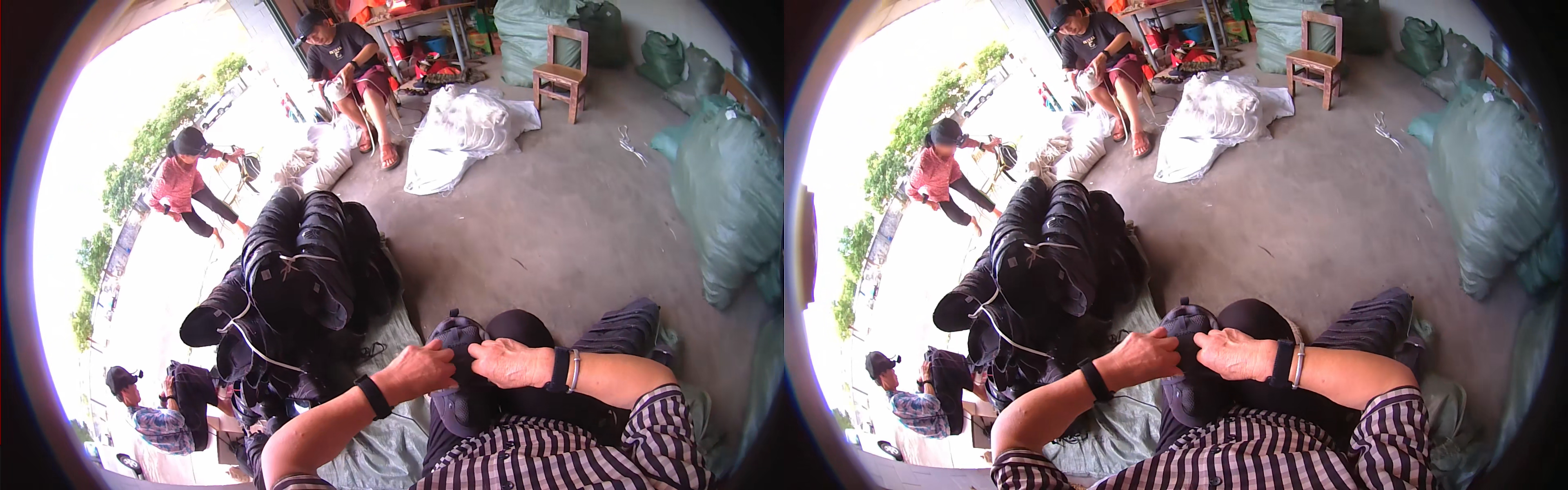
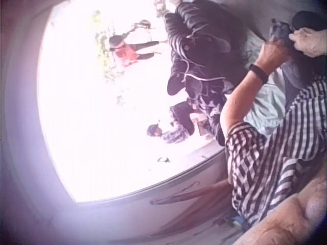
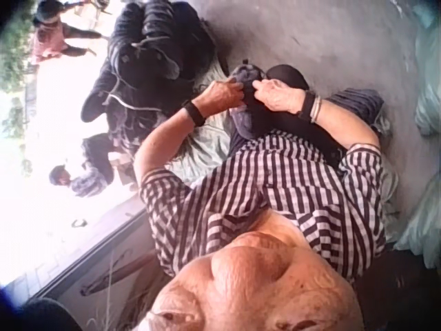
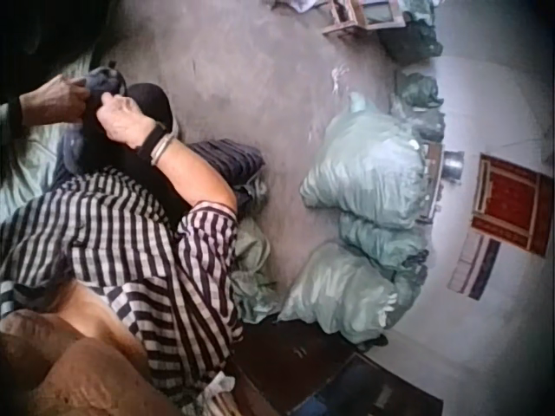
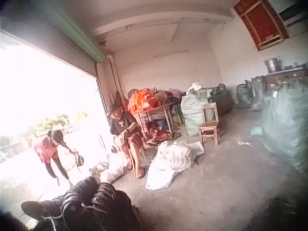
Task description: Lacing black sneakers while sitting on the floor in a shoe warehouse.
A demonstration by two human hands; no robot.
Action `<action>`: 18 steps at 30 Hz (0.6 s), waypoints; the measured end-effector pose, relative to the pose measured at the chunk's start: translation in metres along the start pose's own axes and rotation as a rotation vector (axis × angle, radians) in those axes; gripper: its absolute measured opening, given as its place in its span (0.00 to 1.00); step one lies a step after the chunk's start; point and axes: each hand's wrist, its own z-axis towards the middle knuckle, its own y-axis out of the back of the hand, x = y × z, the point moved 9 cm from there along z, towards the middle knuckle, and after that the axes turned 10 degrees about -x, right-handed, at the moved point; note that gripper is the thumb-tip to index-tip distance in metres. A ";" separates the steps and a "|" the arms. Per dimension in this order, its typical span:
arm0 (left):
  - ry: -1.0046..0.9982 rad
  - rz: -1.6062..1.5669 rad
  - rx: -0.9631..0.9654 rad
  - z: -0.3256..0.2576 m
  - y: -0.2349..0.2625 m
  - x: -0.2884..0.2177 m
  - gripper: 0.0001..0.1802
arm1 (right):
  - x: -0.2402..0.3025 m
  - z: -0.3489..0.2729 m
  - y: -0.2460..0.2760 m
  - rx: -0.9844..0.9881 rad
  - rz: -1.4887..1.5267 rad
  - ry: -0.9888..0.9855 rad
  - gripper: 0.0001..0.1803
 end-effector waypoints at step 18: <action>0.696 -1.464 -0.417 -0.018 -0.035 0.054 0.12 | -0.062 -0.011 0.010 -0.353 1.387 -0.664 0.10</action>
